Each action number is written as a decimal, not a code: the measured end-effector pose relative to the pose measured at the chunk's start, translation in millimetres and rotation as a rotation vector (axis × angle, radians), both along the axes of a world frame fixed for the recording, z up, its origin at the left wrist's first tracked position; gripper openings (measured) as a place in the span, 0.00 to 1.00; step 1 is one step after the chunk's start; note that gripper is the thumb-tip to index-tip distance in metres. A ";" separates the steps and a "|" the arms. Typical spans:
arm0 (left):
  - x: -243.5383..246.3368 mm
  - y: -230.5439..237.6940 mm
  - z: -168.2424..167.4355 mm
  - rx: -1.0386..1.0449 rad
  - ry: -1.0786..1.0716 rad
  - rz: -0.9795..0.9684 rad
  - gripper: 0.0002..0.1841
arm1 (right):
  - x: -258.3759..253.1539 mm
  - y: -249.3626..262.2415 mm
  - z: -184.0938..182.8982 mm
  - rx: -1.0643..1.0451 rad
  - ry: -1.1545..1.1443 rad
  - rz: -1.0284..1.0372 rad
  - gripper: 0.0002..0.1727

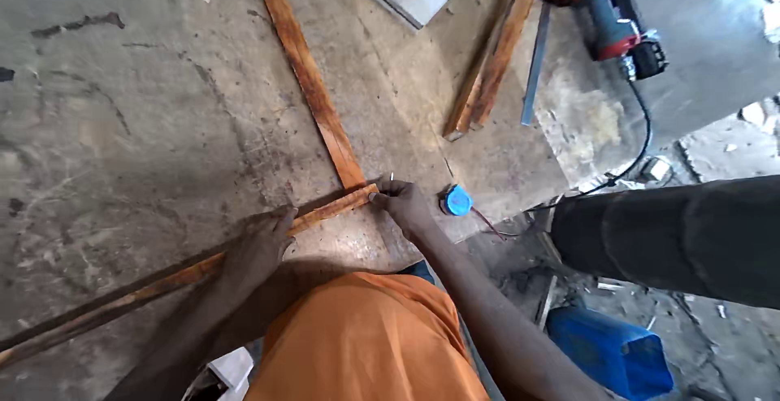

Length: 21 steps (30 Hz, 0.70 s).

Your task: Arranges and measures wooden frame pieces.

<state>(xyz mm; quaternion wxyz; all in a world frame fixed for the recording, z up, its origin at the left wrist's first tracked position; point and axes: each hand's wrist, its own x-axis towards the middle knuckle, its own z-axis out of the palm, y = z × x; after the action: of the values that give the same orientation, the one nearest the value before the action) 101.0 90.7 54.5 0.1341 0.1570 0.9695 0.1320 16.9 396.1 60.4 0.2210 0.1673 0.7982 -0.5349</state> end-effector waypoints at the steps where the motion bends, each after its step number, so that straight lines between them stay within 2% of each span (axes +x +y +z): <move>1: 0.5 1.2 2.0 -0.004 0.004 0.000 0.32 | 0.8 -0.3 1.2 0.003 0.003 -0.005 0.07; 9: 1.9 1.3 0.0 -0.021 0.036 -0.020 0.31 | 6.0 3.3 -3.5 -0.088 -0.027 -0.047 0.08; 13: -0.6 4.0 4.8 -0.028 -0.047 -0.001 0.32 | 8.0 4.9 -6.2 -0.032 0.005 -0.017 0.10; 21: 4.8 5.8 5.5 -0.001 -0.045 0.019 0.32 | 14.4 4.0 -9.7 -0.005 0.061 -0.027 0.19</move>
<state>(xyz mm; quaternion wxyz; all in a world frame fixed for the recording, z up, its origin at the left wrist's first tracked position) 105.8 96.4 60.0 0.1545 0.1448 0.9678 0.1361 31.3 400.0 50.7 0.1898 0.1611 0.8010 -0.5445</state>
